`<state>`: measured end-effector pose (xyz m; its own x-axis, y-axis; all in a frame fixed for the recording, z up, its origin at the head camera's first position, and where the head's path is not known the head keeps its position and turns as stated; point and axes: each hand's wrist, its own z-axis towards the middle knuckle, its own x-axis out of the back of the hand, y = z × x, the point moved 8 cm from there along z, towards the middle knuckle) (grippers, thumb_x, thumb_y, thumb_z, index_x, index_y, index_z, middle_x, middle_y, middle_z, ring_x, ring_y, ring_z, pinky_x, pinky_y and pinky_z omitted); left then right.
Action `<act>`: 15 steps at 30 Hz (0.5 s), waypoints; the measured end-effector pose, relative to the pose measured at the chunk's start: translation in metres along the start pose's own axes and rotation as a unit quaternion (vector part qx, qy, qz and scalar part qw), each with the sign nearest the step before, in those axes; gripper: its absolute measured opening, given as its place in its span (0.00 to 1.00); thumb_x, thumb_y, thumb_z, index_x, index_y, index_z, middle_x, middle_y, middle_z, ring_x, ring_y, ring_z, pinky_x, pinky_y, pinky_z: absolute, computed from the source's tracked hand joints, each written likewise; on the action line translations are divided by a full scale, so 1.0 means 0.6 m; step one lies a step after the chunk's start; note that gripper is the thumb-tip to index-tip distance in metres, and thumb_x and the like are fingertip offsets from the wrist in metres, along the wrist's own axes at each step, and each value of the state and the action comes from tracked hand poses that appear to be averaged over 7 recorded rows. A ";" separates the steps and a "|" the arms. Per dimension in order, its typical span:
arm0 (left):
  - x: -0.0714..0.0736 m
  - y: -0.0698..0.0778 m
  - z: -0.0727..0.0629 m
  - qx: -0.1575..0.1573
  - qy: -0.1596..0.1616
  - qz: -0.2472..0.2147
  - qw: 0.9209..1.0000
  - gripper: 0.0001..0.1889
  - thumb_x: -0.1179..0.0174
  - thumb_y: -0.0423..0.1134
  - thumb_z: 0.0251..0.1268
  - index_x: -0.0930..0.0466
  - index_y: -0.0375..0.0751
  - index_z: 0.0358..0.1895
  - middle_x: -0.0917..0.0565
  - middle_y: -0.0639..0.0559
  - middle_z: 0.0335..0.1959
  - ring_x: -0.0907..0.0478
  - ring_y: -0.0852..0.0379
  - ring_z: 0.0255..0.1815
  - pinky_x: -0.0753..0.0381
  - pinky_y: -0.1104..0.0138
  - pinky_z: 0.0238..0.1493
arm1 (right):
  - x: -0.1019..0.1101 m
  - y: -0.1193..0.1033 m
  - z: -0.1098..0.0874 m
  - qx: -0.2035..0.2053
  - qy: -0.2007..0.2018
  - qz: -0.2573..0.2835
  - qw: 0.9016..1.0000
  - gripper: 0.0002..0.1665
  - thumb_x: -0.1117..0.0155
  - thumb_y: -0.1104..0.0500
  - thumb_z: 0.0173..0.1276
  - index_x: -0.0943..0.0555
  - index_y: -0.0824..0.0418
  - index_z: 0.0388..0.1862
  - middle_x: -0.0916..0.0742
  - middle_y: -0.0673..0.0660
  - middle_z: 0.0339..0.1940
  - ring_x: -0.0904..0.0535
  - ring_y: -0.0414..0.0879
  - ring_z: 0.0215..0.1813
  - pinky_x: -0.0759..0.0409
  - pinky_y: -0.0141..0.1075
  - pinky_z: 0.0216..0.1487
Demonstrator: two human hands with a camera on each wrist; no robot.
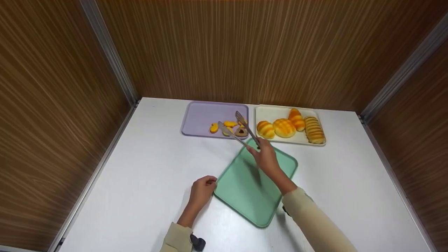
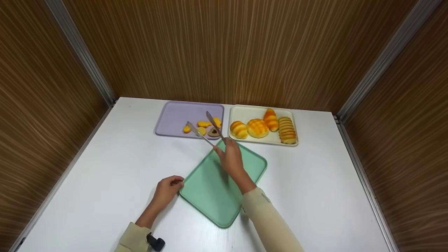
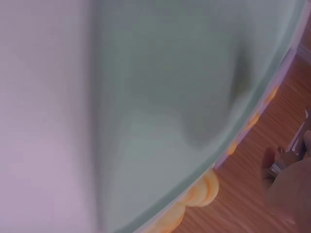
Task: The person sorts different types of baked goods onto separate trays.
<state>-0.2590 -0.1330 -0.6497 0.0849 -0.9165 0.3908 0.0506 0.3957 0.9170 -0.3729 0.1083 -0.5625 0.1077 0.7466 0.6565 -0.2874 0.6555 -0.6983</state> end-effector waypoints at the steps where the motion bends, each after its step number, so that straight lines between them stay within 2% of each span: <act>1: 0.000 -0.001 -0.001 0.001 -0.001 0.000 1.000 0.09 0.40 0.35 0.69 0.13 0.39 0.46 0.13 0.49 0.38 0.18 0.57 0.39 0.19 0.62 0.42 | 0.013 0.007 -0.009 -0.004 0.008 0.007 1.000 0.23 0.33 0.49 0.71 0.22 0.64 0.54 0.19 0.68 0.48 0.22 0.59 0.47 0.22 0.49 0.46; 7: 0.003 -0.002 -0.003 0.010 0.004 0.005 1.000 0.09 0.40 0.35 0.69 0.13 0.39 0.47 0.13 0.49 0.38 0.18 0.57 0.39 0.18 0.61 0.42 | 0.093 0.044 -0.068 -0.048 0.055 0.032 0.997 0.26 0.33 0.48 0.71 0.22 0.64 0.59 0.21 0.63 0.44 0.27 0.53 0.42 0.28 0.44 0.42; 11: -0.002 0.000 -0.001 0.009 0.000 0.003 1.000 0.10 0.40 0.36 0.70 0.13 0.39 0.47 0.12 0.49 0.39 0.18 0.57 0.39 0.18 0.61 0.42 | 0.152 0.071 -0.116 -0.079 0.087 0.051 0.992 0.29 0.34 0.46 0.71 0.22 0.65 0.61 0.20 0.64 0.47 0.26 0.53 0.47 0.27 0.45 0.48; 15: -0.002 -0.001 0.000 0.011 0.006 0.009 1.000 0.09 0.40 0.35 0.69 0.13 0.39 0.46 0.12 0.49 0.38 0.18 0.57 0.38 0.18 0.62 0.41 | 0.194 0.098 -0.174 -0.126 0.110 0.036 0.985 0.32 0.36 0.42 0.71 0.23 0.64 0.62 0.20 0.63 0.49 0.25 0.52 0.49 0.26 0.43 0.48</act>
<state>-0.2589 -0.1320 -0.6506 0.0972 -0.9086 0.4062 0.0262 0.4103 0.9116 -0.2781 0.2459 -0.5570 0.3075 0.7810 0.5435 -0.0592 0.5858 -0.8083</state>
